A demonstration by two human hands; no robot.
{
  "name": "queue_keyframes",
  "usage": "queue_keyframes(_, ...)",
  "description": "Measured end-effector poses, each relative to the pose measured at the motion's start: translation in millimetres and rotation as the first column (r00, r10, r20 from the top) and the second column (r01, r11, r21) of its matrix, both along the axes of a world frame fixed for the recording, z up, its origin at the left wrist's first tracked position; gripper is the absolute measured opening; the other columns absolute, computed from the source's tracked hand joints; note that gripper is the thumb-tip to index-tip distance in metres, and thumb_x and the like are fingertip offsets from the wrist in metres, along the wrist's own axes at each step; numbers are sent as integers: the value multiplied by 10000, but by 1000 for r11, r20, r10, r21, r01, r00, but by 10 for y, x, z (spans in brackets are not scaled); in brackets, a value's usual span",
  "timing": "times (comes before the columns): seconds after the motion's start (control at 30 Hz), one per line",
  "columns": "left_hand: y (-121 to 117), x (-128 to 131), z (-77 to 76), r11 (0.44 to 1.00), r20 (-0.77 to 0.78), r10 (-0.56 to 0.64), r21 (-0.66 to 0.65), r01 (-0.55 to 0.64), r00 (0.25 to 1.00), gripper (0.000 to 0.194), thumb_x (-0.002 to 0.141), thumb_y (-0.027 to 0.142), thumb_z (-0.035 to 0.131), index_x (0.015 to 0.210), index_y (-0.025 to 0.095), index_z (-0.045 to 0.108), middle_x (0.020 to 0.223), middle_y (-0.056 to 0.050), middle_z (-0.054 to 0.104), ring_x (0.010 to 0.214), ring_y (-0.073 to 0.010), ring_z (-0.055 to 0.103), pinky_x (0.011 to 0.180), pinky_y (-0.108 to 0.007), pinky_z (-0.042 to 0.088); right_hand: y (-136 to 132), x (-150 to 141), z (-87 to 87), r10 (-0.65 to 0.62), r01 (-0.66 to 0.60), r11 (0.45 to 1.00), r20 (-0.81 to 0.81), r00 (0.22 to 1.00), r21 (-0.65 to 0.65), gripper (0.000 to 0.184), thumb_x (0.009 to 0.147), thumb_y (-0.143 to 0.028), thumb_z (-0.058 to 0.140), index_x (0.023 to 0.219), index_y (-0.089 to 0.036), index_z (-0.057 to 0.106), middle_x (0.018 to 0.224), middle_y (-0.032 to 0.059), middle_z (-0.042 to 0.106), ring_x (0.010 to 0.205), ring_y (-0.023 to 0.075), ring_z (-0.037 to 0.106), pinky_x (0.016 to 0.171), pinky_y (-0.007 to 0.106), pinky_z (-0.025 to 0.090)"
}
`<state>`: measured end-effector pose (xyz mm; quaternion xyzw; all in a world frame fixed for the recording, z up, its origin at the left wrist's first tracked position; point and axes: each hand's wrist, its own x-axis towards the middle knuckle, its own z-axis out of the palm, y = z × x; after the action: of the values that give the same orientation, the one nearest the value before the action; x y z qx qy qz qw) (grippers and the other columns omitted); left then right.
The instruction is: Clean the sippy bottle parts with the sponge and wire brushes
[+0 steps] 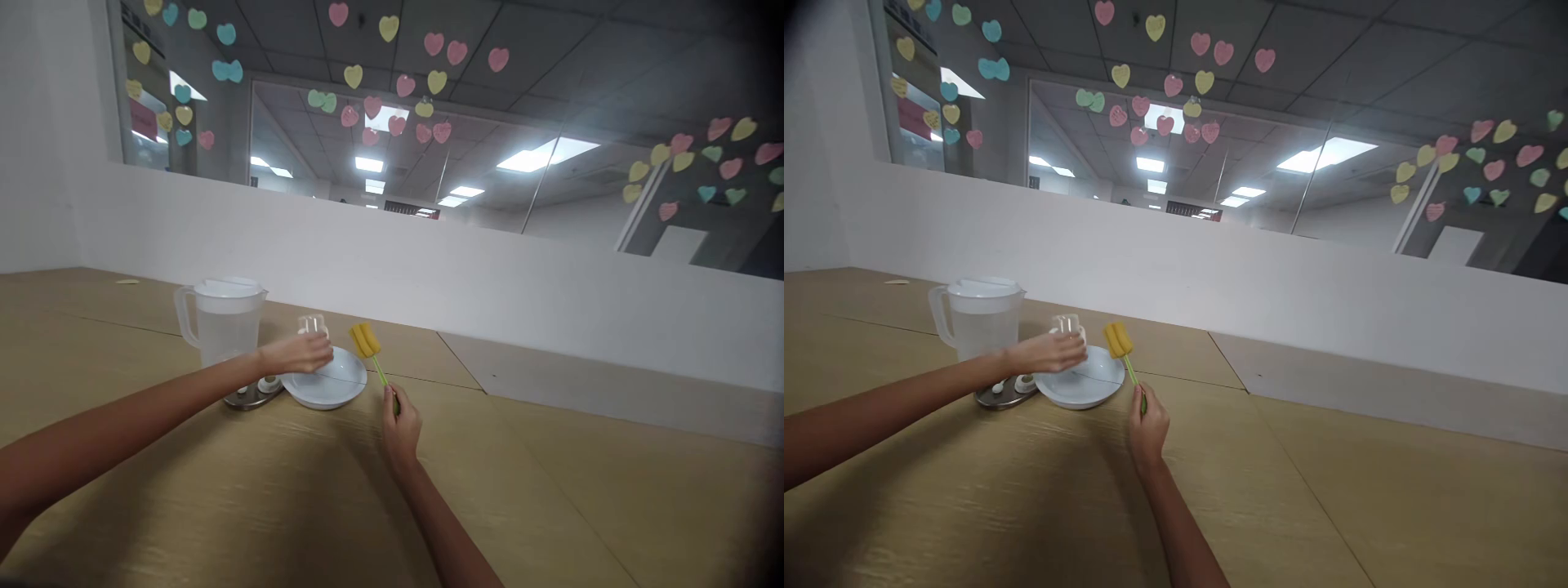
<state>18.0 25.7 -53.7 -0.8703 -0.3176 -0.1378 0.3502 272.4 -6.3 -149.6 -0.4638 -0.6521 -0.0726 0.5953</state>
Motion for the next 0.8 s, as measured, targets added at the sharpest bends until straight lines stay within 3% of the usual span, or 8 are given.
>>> queue_keyframes(0.2, 85, -64, 56, 990, 290, 73, -139, -34, 954, 503, 724, 261, 708, 1194, 183, 547, 1110, -94, 603, 1008, -238, 576, 864, -364, 434, -8, -25, -66, 51, -68, 992, 151, 987, 105, 358, 931, -313, 385, 915, -139, 698, 789, 77, 728, 622, 137, 660, 583, 200, 473)
queue_keyframes(0.4, -12, -15, 2, 981, 389, 61, -196, 17, 919, 519, 707, 287, 715, 1192, 186, 559, 1048, -59, 597, 967, -195, 586, 835, -301, 452, -6, -25, -93, 103, -166, 971, 323, 941, 173, 346, 933, -254, 391, 956, -131, 713, 626, 52, 680, 491, 87, 584, 498, 170, 411)
queue_keyframes(0.47, -75, 8, 13, 987, 329, 55, -162, -1, 943, 454, 717, 227, 696, 1156, 195, 585, 999, -58, 601, 935, -209, 578, 819, -326, 442, -18, -19, -87, 95, -174, 967, 374, 923, 184, 335, 932, -244, 398, 966, -132, 712, 558, 28, 640, 462, 78, 556, 473, 169, 383)
queue_keyframes(0.63, -273, 161, 37, 995, -28, -51, 79, 53, 998, 244, 892, 117, 462, 1100, 157, 585, 930, -95, 616, 862, -208, 549, 784, -359, 409, -73, -56, -87, -9, -113, 967, 475, 880, 228, 324, 928, -224, 394, 933, -142, 708, 534, 15, 626, 422, 68, 525, 443, 169, 352)
queue_keyframes(0.8, -448, 375, -11, 976, -114, -128, 160, 145, 985, 231, 925, 113, 396, 1080, 144, 564, 871, -80, 608, 812, -198, 537, 759, -344, 397, -101, -133, -96, 2, -121, 966, 460, 888, 230, 318, 934, -219, 395, 930, -133, 701, 590, 41, 664, 458, 87, 568, 466, 179, 391)
